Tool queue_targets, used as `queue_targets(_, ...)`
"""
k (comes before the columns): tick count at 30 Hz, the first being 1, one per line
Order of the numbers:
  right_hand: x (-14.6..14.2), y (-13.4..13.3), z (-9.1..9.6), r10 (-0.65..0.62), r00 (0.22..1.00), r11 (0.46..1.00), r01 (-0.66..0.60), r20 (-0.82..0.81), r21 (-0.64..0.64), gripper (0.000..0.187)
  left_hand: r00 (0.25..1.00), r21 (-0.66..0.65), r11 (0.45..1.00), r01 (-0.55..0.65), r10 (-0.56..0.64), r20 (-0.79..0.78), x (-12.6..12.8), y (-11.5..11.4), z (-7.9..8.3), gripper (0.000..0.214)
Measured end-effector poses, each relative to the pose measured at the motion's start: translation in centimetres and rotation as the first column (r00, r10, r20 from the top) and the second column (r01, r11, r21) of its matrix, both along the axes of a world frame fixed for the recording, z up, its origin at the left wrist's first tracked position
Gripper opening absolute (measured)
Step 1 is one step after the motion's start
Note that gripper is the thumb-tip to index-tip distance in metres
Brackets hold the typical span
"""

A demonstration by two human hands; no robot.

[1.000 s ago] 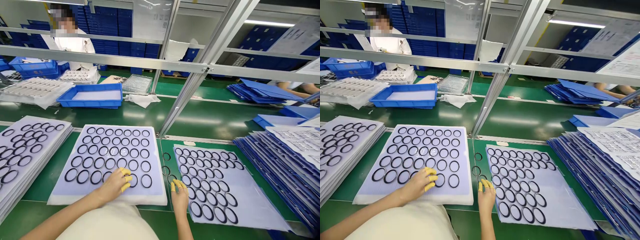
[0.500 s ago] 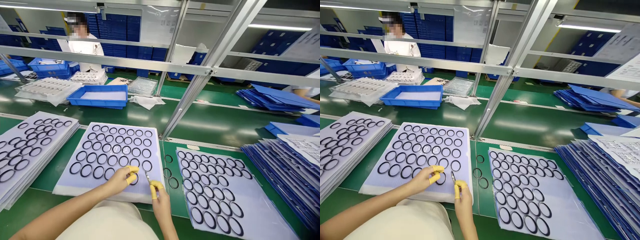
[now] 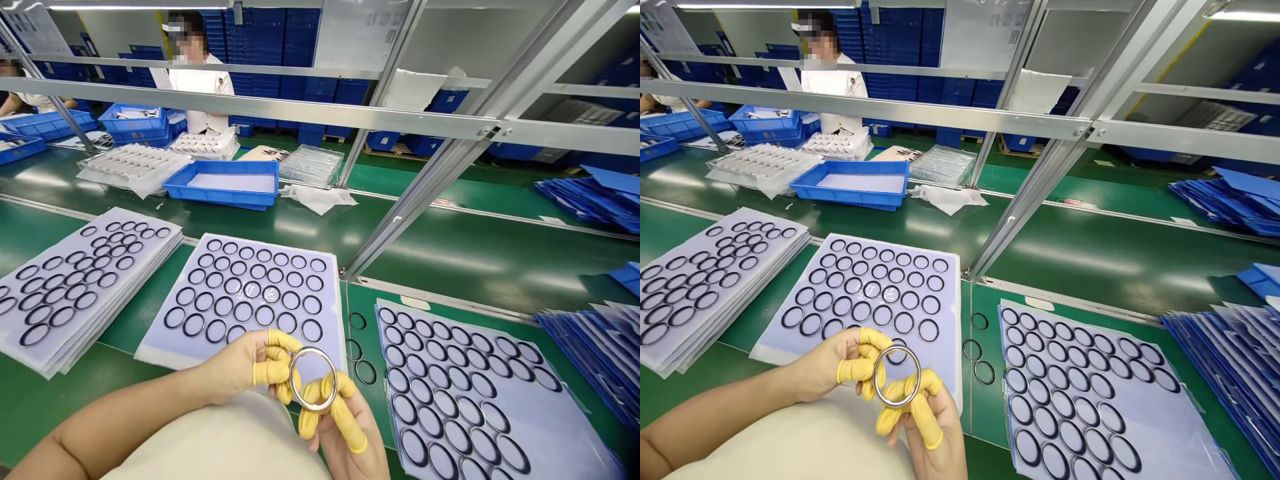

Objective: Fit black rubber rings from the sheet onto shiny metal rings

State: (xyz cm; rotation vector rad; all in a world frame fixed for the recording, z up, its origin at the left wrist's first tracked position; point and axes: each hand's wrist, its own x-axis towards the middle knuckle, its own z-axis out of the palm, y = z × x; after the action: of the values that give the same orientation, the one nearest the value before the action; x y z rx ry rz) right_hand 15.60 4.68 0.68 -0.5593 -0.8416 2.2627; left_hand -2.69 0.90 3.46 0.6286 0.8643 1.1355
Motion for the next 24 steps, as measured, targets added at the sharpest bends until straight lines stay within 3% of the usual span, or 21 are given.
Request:
queue_targets(11,0.0,-0.2,0.2,0.006,0.998,1.000,-0.005,-0.064,0.017,0.022,0.999,-0.001,1.000,0.031,-0.031,-0.020,0.0,0.0,0.3,0.047)
queue_targets(15,0.1,-0.4,-0.2,-0.048,0.997,0.999,0.048,-0.069,0.006,0.017,0.998,-0.001,0.999,0.047,-0.047,-0.042,0.1,-0.1,0.5,0.047)
queue_targets(17,0.3,-0.5,-0.7,-0.085,0.995,0.996,0.085,-0.054,-0.009,0.017,0.994,-0.003,0.997,0.072,-0.072,-0.085,0.1,0.0,0.2,0.049)
queue_targets(19,0.6,-0.4,-1.3,-0.121,0.992,0.993,0.121,-0.043,-0.018,0.022,0.969,0.035,0.996,0.087,-0.077,-0.234,0.2,0.3,-0.7,0.045)
queue_targets(20,0.8,-0.4,-1.6,-0.140,0.990,0.990,0.140,-0.031,-0.024,0.023,0.923,0.079,0.993,0.087,-0.051,-0.381,0.2,0.5,-1.5,0.039)
queue_targets(21,1.0,-0.3,-2.0,-0.164,0.986,0.986,0.164,-0.009,-0.033,0.023,0.823,0.132,0.986,0.096,-0.004,-0.568,0.2,0.8,-2.5,0.031)
queue_targets(22,1.2,-0.2,-2.4,-0.198,0.980,0.979,0.199,0.020,-0.047,0.023,0.650,0.180,0.974,0.137,0.049,-0.758,0.1,1.0,-3.7,0.024)
queue_targets(24,1.5,0.1,-3.2,-0.270,0.959,0.957,0.277,0.092,-0.088,0.020,0.191,0.173,0.943,0.285,0.121,-0.974,-0.1,1.4,-6.5,0.014)
